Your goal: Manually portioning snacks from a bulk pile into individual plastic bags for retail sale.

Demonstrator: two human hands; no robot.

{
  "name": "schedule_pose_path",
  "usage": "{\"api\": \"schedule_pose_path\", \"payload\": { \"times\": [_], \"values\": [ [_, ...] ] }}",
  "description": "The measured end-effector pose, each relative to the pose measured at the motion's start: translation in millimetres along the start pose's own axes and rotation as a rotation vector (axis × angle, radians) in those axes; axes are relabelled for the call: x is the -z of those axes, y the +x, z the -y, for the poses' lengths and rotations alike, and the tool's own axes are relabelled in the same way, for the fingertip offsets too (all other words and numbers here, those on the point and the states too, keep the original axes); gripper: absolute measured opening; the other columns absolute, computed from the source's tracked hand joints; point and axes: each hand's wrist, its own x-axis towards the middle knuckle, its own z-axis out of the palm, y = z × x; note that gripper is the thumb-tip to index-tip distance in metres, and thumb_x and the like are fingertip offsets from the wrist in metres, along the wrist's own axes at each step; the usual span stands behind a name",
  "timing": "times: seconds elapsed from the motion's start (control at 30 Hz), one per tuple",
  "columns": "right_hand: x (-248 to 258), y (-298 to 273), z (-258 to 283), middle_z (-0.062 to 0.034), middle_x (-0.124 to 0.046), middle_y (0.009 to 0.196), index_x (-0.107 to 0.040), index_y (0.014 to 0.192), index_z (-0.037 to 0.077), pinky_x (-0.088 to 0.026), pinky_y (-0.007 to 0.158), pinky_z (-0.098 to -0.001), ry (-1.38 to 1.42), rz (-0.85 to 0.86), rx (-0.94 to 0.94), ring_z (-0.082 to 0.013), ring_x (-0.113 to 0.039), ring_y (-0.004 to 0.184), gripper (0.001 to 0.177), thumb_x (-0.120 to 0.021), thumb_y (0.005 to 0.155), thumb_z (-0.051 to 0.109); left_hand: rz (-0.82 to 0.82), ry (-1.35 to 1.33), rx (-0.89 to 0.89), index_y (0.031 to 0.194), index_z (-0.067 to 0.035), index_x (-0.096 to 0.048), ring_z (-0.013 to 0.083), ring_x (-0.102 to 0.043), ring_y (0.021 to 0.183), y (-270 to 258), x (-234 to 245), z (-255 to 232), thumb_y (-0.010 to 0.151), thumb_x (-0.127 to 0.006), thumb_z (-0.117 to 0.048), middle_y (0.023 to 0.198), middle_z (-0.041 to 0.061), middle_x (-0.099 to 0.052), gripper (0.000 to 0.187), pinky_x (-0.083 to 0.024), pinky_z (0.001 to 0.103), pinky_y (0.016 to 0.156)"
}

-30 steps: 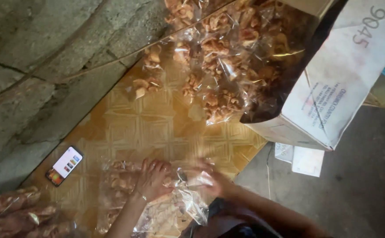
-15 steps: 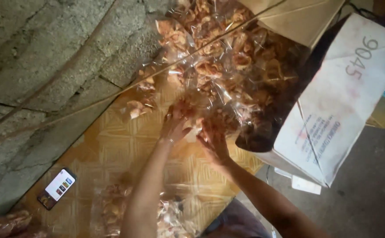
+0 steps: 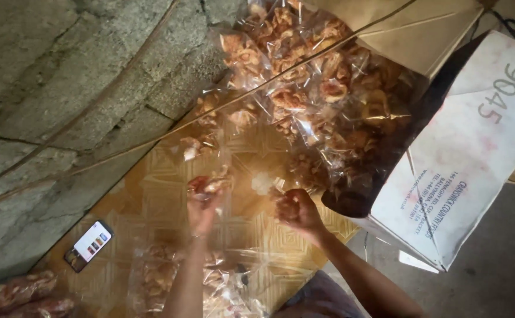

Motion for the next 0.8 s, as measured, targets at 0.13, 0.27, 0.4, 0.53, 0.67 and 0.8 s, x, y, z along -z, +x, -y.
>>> {"api": "schedule_pose_path", "payload": {
  "times": [0.13, 0.27, 0.4, 0.53, 0.67, 0.8],
  "values": [
    [-16.7, 23.3, 20.7, 0.0024, -0.07, 0.083, -0.062, 0.113, 0.024, -0.057, 0.059, -0.0224, -0.598, -0.159, -0.19, -0.012, -0.07, 0.074, 0.03, -0.07, 0.085, 0.03, -0.547, 0.886, -0.268, 0.089, -0.009, -0.065, 0.0143, -0.066, 0.076, -43.3, -24.1, -1.6, 0.08, -0.07, -0.003, 0.09, 0.003, -0.067, 0.011, -0.05, 0.025, 0.065],
    [-23.2, 44.5, -11.9, -0.012, -0.063, 0.086, -0.068, 0.11, 0.002, -0.062, 0.08, -0.0402, 0.252, -0.24, -0.327, -0.0265, -0.071, 0.082, 0.026, -0.07, 0.085, -0.003, -0.658, 1.002, 0.075, 0.101, -0.015, -0.076, 0.0046, -0.059, 0.077, -46.8, -205.1, 76.6, 0.083, -0.074, -0.021, 0.08, -0.003, -0.063, 0.018, -0.04, 0.021, 0.072],
    [-20.7, 51.9, -6.5, -0.0044, -0.053, 0.065, -0.06, 0.105, 0.002, -0.046, 0.039, -0.0201, 0.463, -0.043, -0.457, -0.0167, -0.06, 0.053, 0.022, -0.064, 0.085, 0.012, -0.225, 1.077, -0.059, 0.116, 0.009, -0.063, 0.0328, -0.073, 0.068, -31.7, -80.5, 47.3, 0.075, -0.082, -0.002, 0.085, 0.025, -0.072, 0.047, -0.061, 0.042, 0.06],
    [-44.8, 42.4, 4.2, -0.0107, -0.065, 0.092, -0.059, 0.129, 0.001, -0.053, 0.047, -0.0277, 0.406, 0.114, -0.304, -0.0197, -0.064, 0.071, 0.062, -0.076, 0.073, 0.02, -0.223, 1.228, -0.033, 0.104, -0.004, -0.069, 0.0222, -0.072, 0.074, -23.1, -73.8, 64.1, 0.07, -0.087, -0.004, 0.084, 0.013, -0.07, 0.039, -0.062, 0.033, 0.063],
    [-49.2, 47.8, -4.4, -0.0152, -0.062, 0.086, -0.062, 0.118, -0.001, -0.063, 0.05, -0.0388, 0.463, -0.268, -0.321, -0.0358, -0.074, 0.071, 0.055, -0.083, 0.068, -0.007, -0.388, 1.45, 0.119, 0.139, -0.002, -0.047, 0.0315, -0.064, 0.114, 19.6, -72.3, 62.6, 0.064, -0.097, -0.026, 0.131, 0.023, -0.058, 0.093, -0.061, 0.042, 0.083],
    [-48.7, 33.0, 41.6, -0.007, -0.061, 0.09, -0.057, 0.121, -0.002, -0.062, 0.062, -0.0279, 0.474, -0.362, -0.269, -0.0215, -0.073, 0.077, 0.061, -0.081, 0.066, -0.006, -0.049, 2.145, -0.378, 0.122, -0.002, -0.061, 0.0422, -0.063, 0.108, 74.4, -145.7, 81.7, 0.083, -0.079, -0.026, 0.114, 0.025, -0.065, 0.05, -0.051, 0.05, 0.092]
  ]
}}
